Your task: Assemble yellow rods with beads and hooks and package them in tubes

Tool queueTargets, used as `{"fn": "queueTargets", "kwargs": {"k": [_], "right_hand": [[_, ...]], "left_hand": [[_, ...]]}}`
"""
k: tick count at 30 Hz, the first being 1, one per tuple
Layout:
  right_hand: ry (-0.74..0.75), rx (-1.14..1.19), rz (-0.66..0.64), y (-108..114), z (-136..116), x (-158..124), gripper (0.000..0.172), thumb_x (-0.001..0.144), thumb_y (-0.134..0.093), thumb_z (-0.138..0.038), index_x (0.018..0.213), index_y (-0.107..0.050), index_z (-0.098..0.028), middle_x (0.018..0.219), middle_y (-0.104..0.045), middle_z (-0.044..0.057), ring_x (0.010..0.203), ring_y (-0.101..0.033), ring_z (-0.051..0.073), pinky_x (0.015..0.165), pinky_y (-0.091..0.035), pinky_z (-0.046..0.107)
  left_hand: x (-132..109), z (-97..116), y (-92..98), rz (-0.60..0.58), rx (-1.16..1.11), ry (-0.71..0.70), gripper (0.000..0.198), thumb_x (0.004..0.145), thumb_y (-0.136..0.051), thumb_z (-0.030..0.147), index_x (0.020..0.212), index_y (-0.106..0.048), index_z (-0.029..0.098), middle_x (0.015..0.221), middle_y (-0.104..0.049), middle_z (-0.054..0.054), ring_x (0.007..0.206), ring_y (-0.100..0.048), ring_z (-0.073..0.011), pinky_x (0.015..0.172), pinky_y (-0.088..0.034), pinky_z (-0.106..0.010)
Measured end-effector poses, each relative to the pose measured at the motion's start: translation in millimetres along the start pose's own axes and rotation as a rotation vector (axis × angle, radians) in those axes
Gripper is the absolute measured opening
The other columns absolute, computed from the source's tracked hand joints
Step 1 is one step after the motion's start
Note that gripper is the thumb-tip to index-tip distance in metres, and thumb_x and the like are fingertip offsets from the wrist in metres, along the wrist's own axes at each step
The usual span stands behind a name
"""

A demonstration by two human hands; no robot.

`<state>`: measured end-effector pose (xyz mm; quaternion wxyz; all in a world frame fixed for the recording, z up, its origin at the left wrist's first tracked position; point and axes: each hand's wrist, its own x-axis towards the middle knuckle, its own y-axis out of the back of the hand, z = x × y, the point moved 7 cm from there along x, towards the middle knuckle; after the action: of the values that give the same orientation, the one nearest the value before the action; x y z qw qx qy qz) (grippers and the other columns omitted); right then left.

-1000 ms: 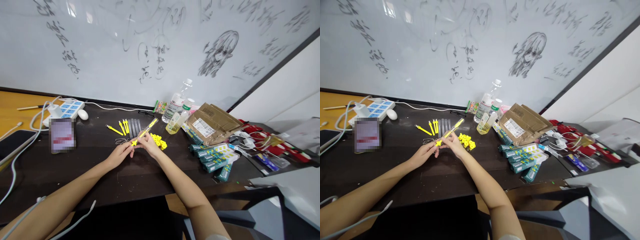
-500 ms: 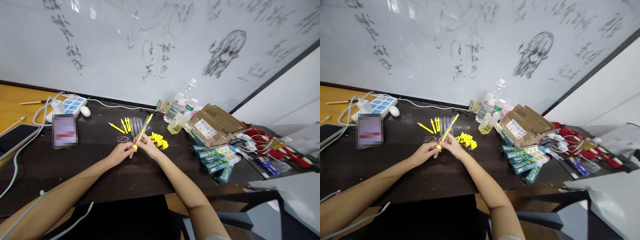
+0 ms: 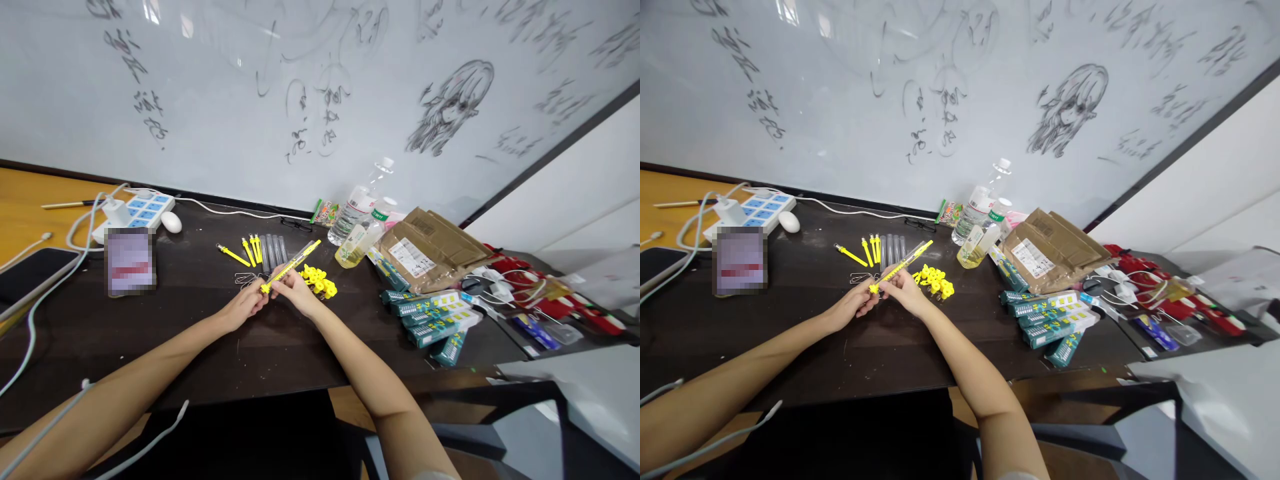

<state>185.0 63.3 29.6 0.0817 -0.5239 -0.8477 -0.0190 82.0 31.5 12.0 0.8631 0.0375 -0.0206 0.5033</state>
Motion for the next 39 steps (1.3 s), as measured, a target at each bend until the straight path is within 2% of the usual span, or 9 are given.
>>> {"fn": "queueTargets", "kwargs": {"k": [7,13,16,22,25,32,35,39], "right_hand": [[-0.016,0.014,0.004,2,5,1,0.042,0.067,-0.074,-0.045,0.088,-0.049,-0.019,0.069,-0.059,-0.005,0.054,-0.056,0.008,0.055,-0.049,0.023],[-0.031,0.066,0.003,3,7,-1,0.038,0.07,-0.073,-0.042,0.089,-0.049,-0.019,0.065,-0.057,-0.006,0.054,-0.054,0.008,0.055,-0.047,0.023],[-0.015,0.059,0.005,4,6,-1,0.038,0.07,-0.072,-0.041,0.089,-0.048,-0.019,0.066,-0.057,-0.005,0.054,-0.055,0.008,0.054,-0.047,0.023],[0.011,0.017,-0.006,3,5,-2,0.037,0.071,-0.072,-0.039,0.088,-0.046,-0.019,0.07,-0.058,-0.005,0.057,-0.058,0.008,0.055,-0.048,0.022],[0.019,0.004,0.0,3,7,-2,0.038,0.069,-0.073,-0.039,0.087,-0.046,-0.02,0.071,-0.056,-0.006,0.057,-0.057,0.008,0.054,-0.047,0.021],[0.041,-0.044,0.036,2,11,1,0.039,0.067,-0.075,-0.036,0.088,-0.047,-0.02,0.07,-0.053,-0.006,0.056,-0.052,0.007,0.053,-0.046,0.02],[0.049,-0.048,0.039,1,14,2,0.039,0.069,-0.074,-0.038,0.09,-0.047,-0.021,0.072,-0.053,-0.005,0.057,-0.051,0.007,0.053,-0.046,0.021],[0.036,-0.016,0.012,-2,17,0,0.038,0.071,-0.071,-0.042,0.091,-0.047,-0.021,0.073,-0.055,-0.005,0.057,-0.052,0.008,0.054,-0.048,0.023]], "left_hand": [[-3,12,0.9,-0.008,0.136,-0.106,0.021,0.087,-0.042,0.037,0.08,-0.049,0.019,0.062,-0.043,0.003,0.054,-0.038,-0.0095,0.049,-0.034,-0.02],[-2,9,4.0,-0.045,0.202,-0.147,0.026,0.089,-0.043,0.041,0.092,-0.056,0.018,0.068,-0.054,0.0,0.054,-0.049,-0.0111,0.05,-0.041,-0.021],[-1,8,4.3,-0.06,0.224,-0.15,0.028,0.09,-0.041,0.042,0.088,-0.055,0.018,0.065,-0.055,0.0,0.056,-0.05,-0.0123,0.053,-0.042,-0.022],[-4,12,4.4,-0.044,0.335,-0.188,0.023,0.091,-0.039,0.036,0.08,-0.052,0.019,0.057,-0.054,0.003,0.056,-0.048,-0.0126,0.062,-0.04,-0.025],[-2,6,1.9,-0.048,0.305,-0.139,0.021,0.09,-0.038,0.034,0.08,-0.049,0.02,0.057,-0.054,0.003,0.055,-0.048,-0.0125,0.06,-0.039,-0.024],[3,-7,4.1,0.023,0.195,-0.036,0.018,0.088,-0.033,0.032,0.08,-0.044,0.02,0.05,-0.039,0.007,0.045,-0.039,-0.0115,0.052,-0.036,-0.025],[2,-5,6.8,0.076,0.315,-0.021,0.026,0.09,-0.034,0.042,0.076,-0.041,0.021,0.052,-0.04,0.007,0.045,-0.039,-0.0109,0.049,-0.034,-0.024],[-1,7,10.5,0.156,0.533,-0.071,0.032,0.09,-0.035,0.045,0.071,-0.041,0.02,0.06,-0.047,0.004,0.057,-0.046,-0.0131,0.057,-0.036,-0.025]]}}
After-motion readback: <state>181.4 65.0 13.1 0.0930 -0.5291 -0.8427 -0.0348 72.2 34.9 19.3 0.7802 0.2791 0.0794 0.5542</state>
